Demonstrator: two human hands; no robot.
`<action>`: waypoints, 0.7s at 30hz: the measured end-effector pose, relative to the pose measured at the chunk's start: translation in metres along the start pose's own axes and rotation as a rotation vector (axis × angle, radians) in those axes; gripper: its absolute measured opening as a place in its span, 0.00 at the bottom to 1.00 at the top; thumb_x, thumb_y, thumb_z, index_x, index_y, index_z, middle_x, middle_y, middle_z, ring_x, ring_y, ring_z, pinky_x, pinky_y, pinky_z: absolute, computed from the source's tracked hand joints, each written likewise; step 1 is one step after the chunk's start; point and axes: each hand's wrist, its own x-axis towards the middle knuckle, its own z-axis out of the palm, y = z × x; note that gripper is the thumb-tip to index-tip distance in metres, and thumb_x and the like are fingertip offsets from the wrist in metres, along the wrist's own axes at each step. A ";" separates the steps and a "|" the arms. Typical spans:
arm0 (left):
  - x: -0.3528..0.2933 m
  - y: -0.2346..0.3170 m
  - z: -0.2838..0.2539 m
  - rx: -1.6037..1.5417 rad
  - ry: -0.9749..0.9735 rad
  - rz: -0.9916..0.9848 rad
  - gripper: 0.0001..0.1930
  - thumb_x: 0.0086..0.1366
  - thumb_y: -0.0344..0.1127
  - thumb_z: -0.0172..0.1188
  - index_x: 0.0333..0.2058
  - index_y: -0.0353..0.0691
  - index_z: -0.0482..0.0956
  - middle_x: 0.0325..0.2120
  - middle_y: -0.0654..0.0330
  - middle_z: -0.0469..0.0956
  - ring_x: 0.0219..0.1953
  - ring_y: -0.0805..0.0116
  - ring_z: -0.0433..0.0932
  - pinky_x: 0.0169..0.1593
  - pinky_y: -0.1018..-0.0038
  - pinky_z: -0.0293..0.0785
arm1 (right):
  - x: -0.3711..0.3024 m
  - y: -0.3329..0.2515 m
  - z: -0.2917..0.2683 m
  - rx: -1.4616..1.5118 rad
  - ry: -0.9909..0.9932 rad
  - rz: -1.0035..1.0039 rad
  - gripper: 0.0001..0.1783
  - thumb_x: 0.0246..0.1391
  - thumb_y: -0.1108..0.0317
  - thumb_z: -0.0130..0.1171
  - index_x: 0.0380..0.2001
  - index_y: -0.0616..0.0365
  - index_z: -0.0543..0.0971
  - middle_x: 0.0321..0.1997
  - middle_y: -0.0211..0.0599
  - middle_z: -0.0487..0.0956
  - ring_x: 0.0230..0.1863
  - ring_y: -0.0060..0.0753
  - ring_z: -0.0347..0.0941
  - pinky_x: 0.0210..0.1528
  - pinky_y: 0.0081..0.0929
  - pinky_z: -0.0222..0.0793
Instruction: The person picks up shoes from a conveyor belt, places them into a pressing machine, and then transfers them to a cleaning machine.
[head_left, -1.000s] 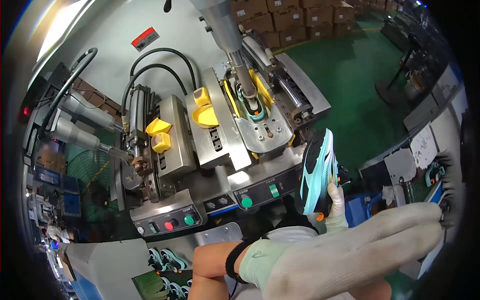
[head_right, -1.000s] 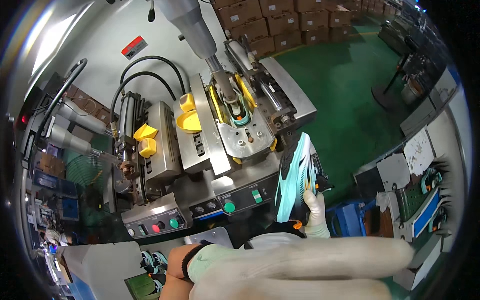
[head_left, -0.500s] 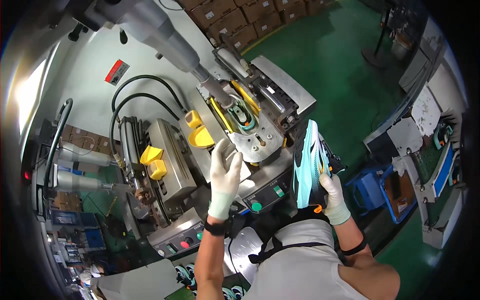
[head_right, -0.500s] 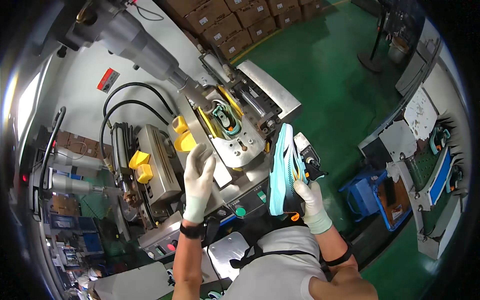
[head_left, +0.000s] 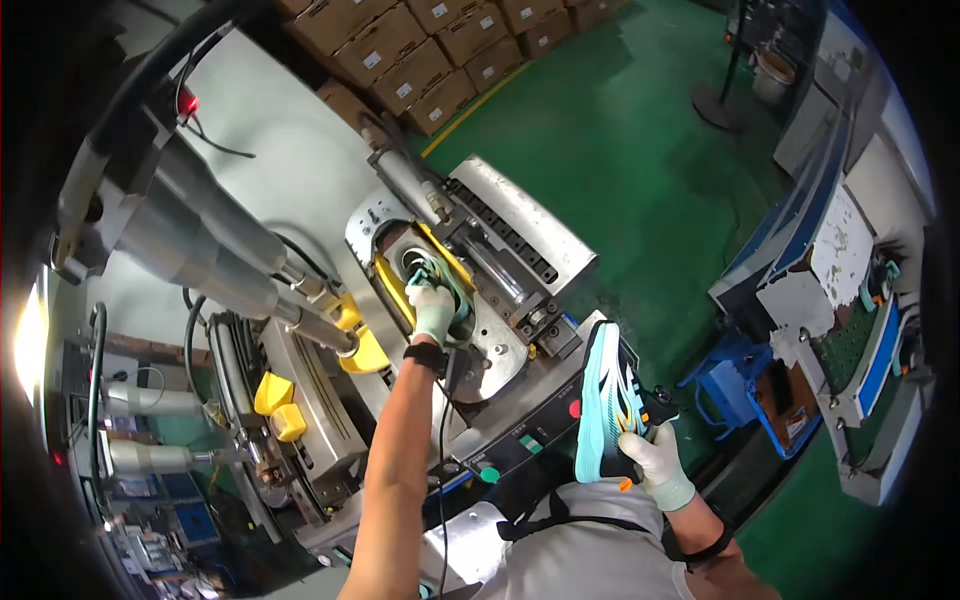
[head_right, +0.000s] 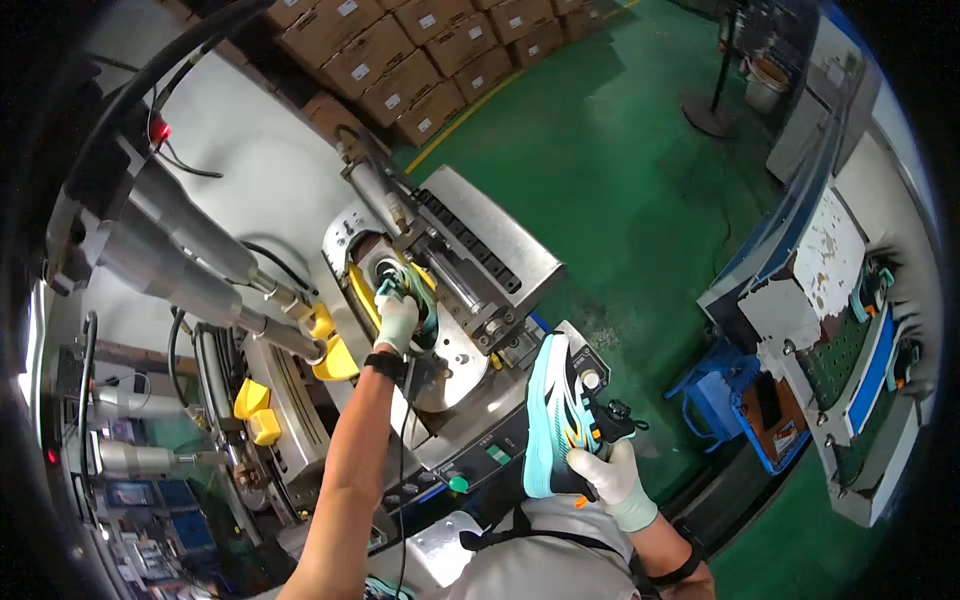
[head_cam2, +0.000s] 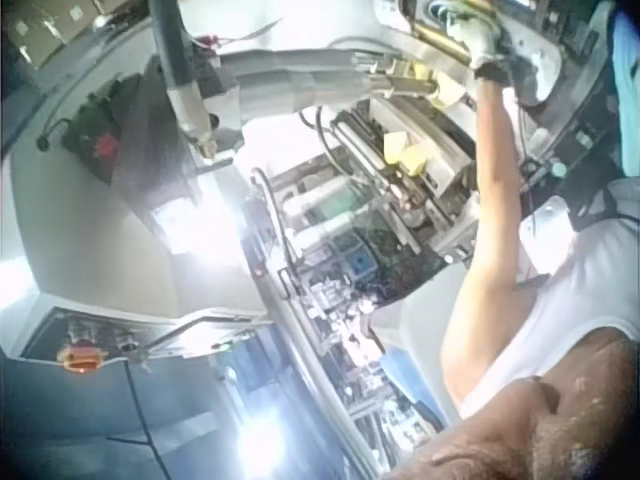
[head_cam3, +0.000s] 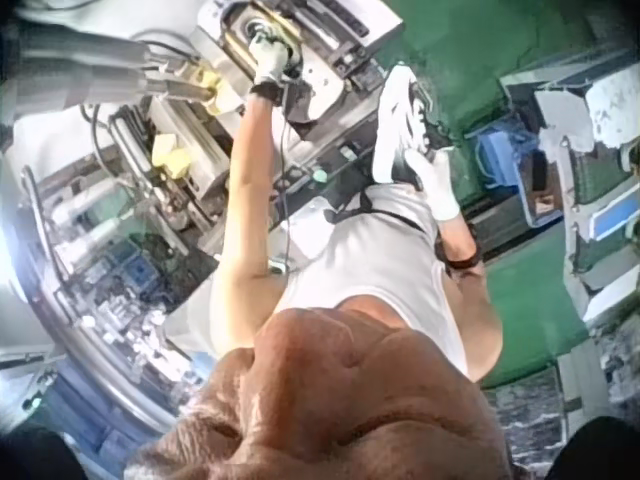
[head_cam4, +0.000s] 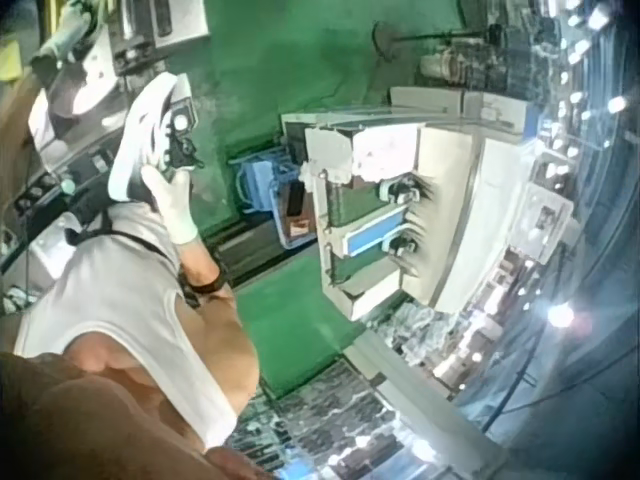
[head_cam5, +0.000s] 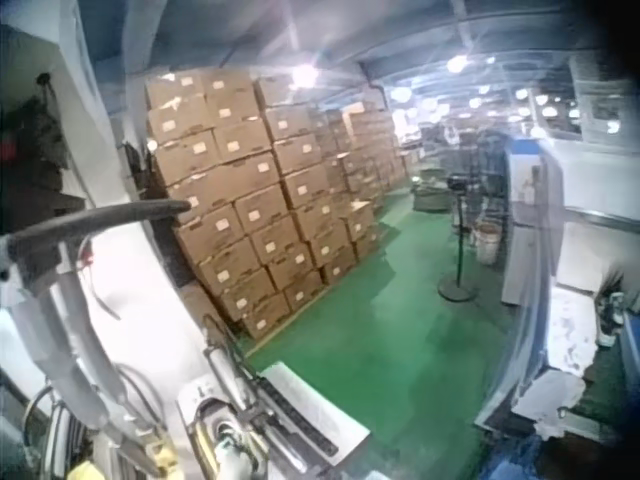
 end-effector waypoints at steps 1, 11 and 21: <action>0.001 0.004 -0.012 -0.085 -0.144 -0.016 0.22 0.58 0.34 0.56 0.48 0.26 0.67 0.41 0.39 0.78 0.43 0.43 0.79 0.50 0.60 0.75 | -0.001 -0.001 0.000 -0.028 0.014 0.028 0.24 0.49 0.74 0.61 0.52 0.61 0.75 0.47 0.29 0.78 0.46 0.23 0.74 0.50 0.26 0.71; -0.179 -0.033 -0.185 -0.527 -0.107 0.214 0.14 0.72 0.35 0.50 0.51 0.34 0.71 0.40 0.62 0.73 0.41 0.75 0.70 0.48 0.77 0.70 | 0.076 -0.028 0.110 -0.454 -0.324 -0.088 0.28 0.55 0.72 0.62 0.58 0.66 0.68 0.54 0.38 0.75 0.52 0.26 0.73 0.55 0.27 0.70; -0.443 -0.165 -0.278 -0.386 -0.341 -0.299 0.17 0.66 0.32 0.51 0.51 0.30 0.68 0.32 0.53 0.76 0.32 0.63 0.78 0.40 0.68 0.75 | 0.346 0.120 0.253 -1.607 -0.089 -0.414 0.25 0.53 0.59 0.61 0.49 0.65 0.72 0.46 0.59 0.80 0.51 0.59 0.77 0.53 0.47 0.72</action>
